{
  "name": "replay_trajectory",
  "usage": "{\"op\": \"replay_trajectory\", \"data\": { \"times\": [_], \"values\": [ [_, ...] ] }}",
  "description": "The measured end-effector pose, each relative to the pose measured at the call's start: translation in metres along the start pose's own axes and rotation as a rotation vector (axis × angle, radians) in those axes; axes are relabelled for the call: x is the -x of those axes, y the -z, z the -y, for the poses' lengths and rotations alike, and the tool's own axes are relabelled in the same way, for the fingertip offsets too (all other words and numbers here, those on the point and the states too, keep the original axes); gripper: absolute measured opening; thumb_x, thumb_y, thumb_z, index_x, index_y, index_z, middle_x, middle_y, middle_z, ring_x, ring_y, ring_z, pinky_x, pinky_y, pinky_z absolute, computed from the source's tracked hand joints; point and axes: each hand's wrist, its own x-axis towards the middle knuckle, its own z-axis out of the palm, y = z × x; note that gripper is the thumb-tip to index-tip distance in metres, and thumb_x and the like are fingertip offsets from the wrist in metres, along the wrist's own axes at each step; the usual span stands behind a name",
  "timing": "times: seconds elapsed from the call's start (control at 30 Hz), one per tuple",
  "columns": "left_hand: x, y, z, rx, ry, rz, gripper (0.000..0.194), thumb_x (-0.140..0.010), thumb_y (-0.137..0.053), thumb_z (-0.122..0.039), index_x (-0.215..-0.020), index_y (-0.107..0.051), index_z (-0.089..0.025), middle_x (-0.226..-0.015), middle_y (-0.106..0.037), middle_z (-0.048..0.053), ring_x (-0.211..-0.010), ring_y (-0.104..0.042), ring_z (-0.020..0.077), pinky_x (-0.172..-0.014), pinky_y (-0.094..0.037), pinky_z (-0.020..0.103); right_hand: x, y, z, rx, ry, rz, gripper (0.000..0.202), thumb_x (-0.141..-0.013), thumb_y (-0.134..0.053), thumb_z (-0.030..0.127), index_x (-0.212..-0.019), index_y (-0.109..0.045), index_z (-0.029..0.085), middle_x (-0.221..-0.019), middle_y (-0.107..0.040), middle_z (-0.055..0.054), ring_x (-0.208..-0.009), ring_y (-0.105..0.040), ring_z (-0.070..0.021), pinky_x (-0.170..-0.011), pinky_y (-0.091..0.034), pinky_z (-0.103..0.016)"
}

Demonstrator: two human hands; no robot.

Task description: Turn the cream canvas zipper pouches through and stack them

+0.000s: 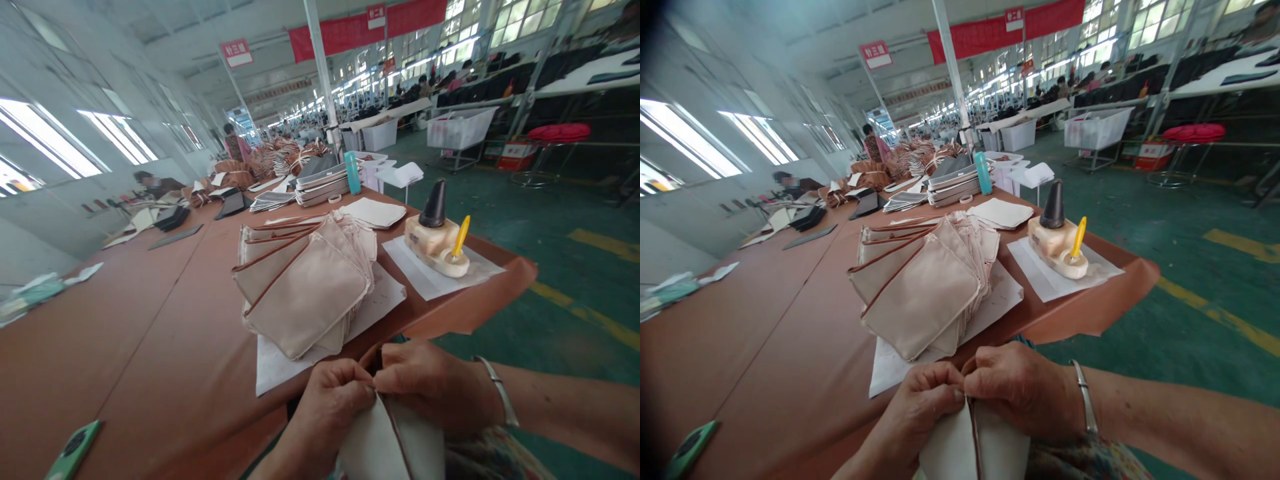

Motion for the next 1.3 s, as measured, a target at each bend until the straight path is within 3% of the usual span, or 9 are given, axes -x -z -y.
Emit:
{"op": "replay_trajectory", "data": {
  "times": [0.13,0.27,0.4,0.5,0.63,0.77,0.93,1.13,1.3],
  "values": [
    [0.004,-0.002,-0.004,0.136,-0.014,0.073,0.017,-0.060,-0.067,-0.026,-0.067,-0.062,-0.012,-0.054,-0.050,-0.001,-0.045,-0.037,0.0071,-0.047,-0.023,0.021,0.005,0.004,-0.006,0.280,0.128,0.031,0.019,-0.090,-0.045,0.019,-0.087,-0.063,0.017,-0.074,-0.055,-0.003,-0.063,-0.046,-0.0126,-0.054,-0.031,-0.025],
    [0.005,-0.003,-0.004,0.153,0.000,0.060,0.034,-0.064,-0.079,-0.039,-0.066,-0.058,-0.013,-0.053,-0.050,-0.002,-0.045,-0.038,0.0066,-0.047,-0.025,0.020,0.010,0.005,-0.004,0.231,0.134,0.051,0.025,-0.093,-0.042,0.024,-0.096,-0.065,0.016,-0.078,-0.059,-0.005,-0.066,-0.049,-0.0141,-0.057,-0.037,-0.025],
    [0.006,0.003,-0.006,0.093,-0.091,0.111,0.040,-0.068,-0.080,-0.046,-0.068,-0.058,-0.013,-0.059,-0.051,-0.001,-0.050,-0.037,0.0065,-0.050,-0.024,0.020,0.009,0.016,0.009,-0.345,-0.283,-0.016,0.033,-0.100,-0.037,0.034,-0.115,-0.060,0.016,-0.099,-0.064,-0.009,-0.085,-0.058,-0.0156,-0.076,-0.047,-0.026],
    [0.008,0.012,-0.010,-0.062,-0.203,0.153,0.041,-0.074,-0.076,-0.049,-0.070,-0.058,-0.012,-0.064,-0.049,-0.001,-0.057,-0.035,0.0075,-0.054,-0.024,0.021,-0.002,0.030,0.017,-0.582,-0.518,-0.008,0.037,-0.100,-0.039,0.043,-0.105,-0.062,0.014,-0.090,-0.062,-0.005,-0.080,-0.054,-0.0126,-0.071,-0.045,-0.022],
    [0.010,0.018,-0.014,-0.189,-0.324,0.171,0.039,-0.081,-0.069,-0.050,-0.074,-0.059,-0.013,-0.067,-0.046,-0.001,-0.062,-0.034,0.0094,-0.057,-0.026,0.023,-0.021,0.046,0.020,-0.706,-0.531,0.169,0.045,-0.094,-0.048,0.051,-0.082,-0.064,0.010,-0.075,-0.053,0.000,-0.064,-0.042,-0.0076,-0.058,-0.038,-0.017],
    [0.012,0.016,-0.015,-0.266,-0.379,0.166,0.039,-0.082,-0.068,-0.049,-0.075,-0.061,-0.012,-0.069,-0.047,0.000,-0.064,-0.036,0.0105,-0.058,-0.028,0.024,-0.029,0.044,0.022,-0.702,-0.483,0.152,0.037,-0.091,-0.056,0.042,-0.073,-0.062,0.010,-0.068,-0.049,0.002,-0.061,-0.039,-0.0066,-0.055,-0.034,-0.017],
    [0.016,0.008,-0.011,-0.143,-0.357,0.184,0.043,-0.077,-0.070,-0.054,-0.068,-0.057,-0.015,-0.063,-0.048,0.000,-0.058,-0.038,0.0104,-0.056,-0.029,0.023,-0.013,0.022,0.013,-0.477,-0.464,0.110,0.019,-0.084,-0.059,0.027,-0.072,-0.059,0.012,-0.066,-0.051,0.003,-0.061,-0.042,-0.0075,-0.054,-0.032,-0.018],
    [0.015,0.003,-0.012,-0.562,-0.578,0.010,0.027,-0.085,-0.064,-0.039,-0.072,-0.064,-0.015,-0.071,-0.060,0.003,-0.066,-0.052,0.0137,-0.064,-0.038,0.024,-0.016,0.033,0.009,-0.407,-0.375,0.195,0.035,-0.094,-0.047,0.043,-0.082,-0.060,0.012,-0.077,-0.054,-0.001,-0.071,-0.046,-0.0110,-0.062,-0.037,-0.021],
    [0.017,0.008,-0.017,-0.733,-0.683,-0.038,0.024,-0.076,-0.077,-0.035,-0.075,-0.062,-0.017,-0.076,-0.062,0.002,-0.070,-0.055,0.0143,-0.066,-0.040,0.024,-0.023,0.033,0.014,-0.603,-0.530,0.231,0.042,-0.089,-0.055,0.052,-0.076,-0.053,0.012,-0.069,-0.044,0.003,-0.062,-0.035,-0.0072,-0.053,-0.031,-0.017]
  ]
}}
